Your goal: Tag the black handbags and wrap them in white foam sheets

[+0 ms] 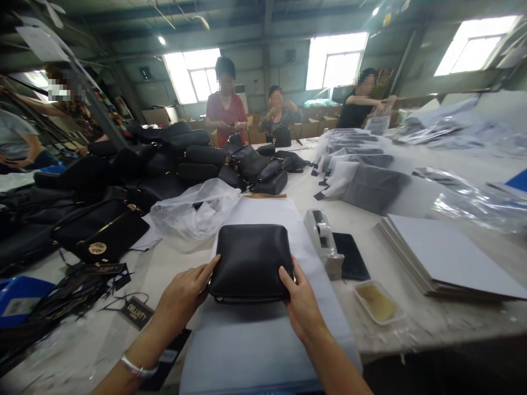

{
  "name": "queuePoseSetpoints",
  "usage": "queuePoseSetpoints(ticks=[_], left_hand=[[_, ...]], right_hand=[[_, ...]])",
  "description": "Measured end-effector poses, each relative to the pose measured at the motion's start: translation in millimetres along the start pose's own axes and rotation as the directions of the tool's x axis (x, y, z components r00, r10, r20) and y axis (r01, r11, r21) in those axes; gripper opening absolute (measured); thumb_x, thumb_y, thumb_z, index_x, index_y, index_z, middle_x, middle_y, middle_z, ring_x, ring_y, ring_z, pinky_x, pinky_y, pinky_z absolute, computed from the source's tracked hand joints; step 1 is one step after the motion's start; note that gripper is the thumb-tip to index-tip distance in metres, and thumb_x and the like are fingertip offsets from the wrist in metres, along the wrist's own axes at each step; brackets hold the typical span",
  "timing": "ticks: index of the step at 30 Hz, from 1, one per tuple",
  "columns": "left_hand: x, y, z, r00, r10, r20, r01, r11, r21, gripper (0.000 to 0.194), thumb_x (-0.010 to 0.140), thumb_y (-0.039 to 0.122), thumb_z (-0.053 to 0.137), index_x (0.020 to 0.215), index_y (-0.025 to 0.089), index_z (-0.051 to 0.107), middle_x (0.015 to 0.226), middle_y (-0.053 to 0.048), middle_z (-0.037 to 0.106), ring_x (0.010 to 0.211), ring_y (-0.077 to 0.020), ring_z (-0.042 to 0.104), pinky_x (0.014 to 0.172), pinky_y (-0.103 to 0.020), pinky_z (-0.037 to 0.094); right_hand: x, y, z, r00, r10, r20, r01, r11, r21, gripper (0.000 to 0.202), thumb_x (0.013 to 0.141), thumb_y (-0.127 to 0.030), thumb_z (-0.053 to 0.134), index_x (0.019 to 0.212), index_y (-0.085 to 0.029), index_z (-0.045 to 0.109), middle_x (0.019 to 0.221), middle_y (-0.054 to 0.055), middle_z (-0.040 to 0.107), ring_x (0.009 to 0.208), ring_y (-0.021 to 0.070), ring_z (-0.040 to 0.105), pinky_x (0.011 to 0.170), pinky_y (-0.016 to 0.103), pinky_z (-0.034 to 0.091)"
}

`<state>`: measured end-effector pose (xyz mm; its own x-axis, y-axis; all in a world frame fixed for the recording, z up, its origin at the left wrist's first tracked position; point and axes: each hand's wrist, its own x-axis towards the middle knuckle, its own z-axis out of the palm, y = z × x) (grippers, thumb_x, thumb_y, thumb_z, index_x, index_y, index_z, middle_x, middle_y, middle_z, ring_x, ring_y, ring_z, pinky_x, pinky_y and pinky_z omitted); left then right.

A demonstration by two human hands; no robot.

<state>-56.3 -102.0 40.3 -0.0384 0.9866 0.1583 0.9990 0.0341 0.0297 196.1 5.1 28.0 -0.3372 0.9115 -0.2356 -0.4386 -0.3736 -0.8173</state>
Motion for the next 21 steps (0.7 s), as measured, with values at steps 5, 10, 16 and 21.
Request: queuePoseSetpoints(ticks=[5,10,16,21], left_hand=[[5,-9,-4.5,0.960,-0.025,0.280,0.009,0.998,0.059,0.088,0.073,-0.005,0.049,0.151,0.031,0.036,0.120,-0.007,0.069,0.105,-0.0234,0.067,0.088,-0.035,0.051],[-3,-28,-20.4,0.944,-0.067,0.323,0.044,0.996,0.078,0.081,0.072,-0.006,0.046,0.144,0.032,0.049,0.131,-0.009,0.066,0.111,-0.0270,0.068,0.093,-0.042,0.052],[27,2,-9.0,0.983,0.180,0.032,-0.181,0.983,0.031,0.056,0.091,0.011,0.042,0.145,0.027,0.049,0.148,-0.010,0.052,0.135,-0.0298,0.051,0.105,-0.051,0.046],[45,52,27.4,0.916,0.370,-0.153,-0.381,0.923,-0.053,0.074,0.092,0.043,0.059,0.156,0.030,0.026,0.161,-0.011,0.031,0.147,-0.0363,0.028,0.109,-0.061,0.039]], right_hand=[[13,0,-9,1.000,-0.007,-0.028,0.006,0.998,-0.055,0.070,0.079,-0.041,0.078,0.143,-0.034,0.050,0.138,-0.001,0.060,0.126,0.0240,0.056,0.103,0.039,0.051],[21,-3,-14,1.000,0.012,-0.010,-0.013,0.997,-0.081,0.067,0.079,-0.043,0.078,0.140,-0.033,0.053,0.138,-0.001,0.060,0.125,0.0228,0.057,0.107,0.039,0.048],[12,-10,-28,0.972,-0.230,-0.040,0.185,0.862,-0.473,0.064,0.081,-0.044,0.075,0.140,-0.029,0.055,0.144,0.004,0.055,0.132,0.0269,0.051,0.112,0.045,0.042],[-28,-43,-76,0.762,-0.634,0.130,0.327,0.204,-0.923,0.038,0.095,-0.033,0.057,0.133,-0.033,0.062,0.138,0.002,0.060,0.128,0.0263,0.055,0.114,0.046,0.041]])
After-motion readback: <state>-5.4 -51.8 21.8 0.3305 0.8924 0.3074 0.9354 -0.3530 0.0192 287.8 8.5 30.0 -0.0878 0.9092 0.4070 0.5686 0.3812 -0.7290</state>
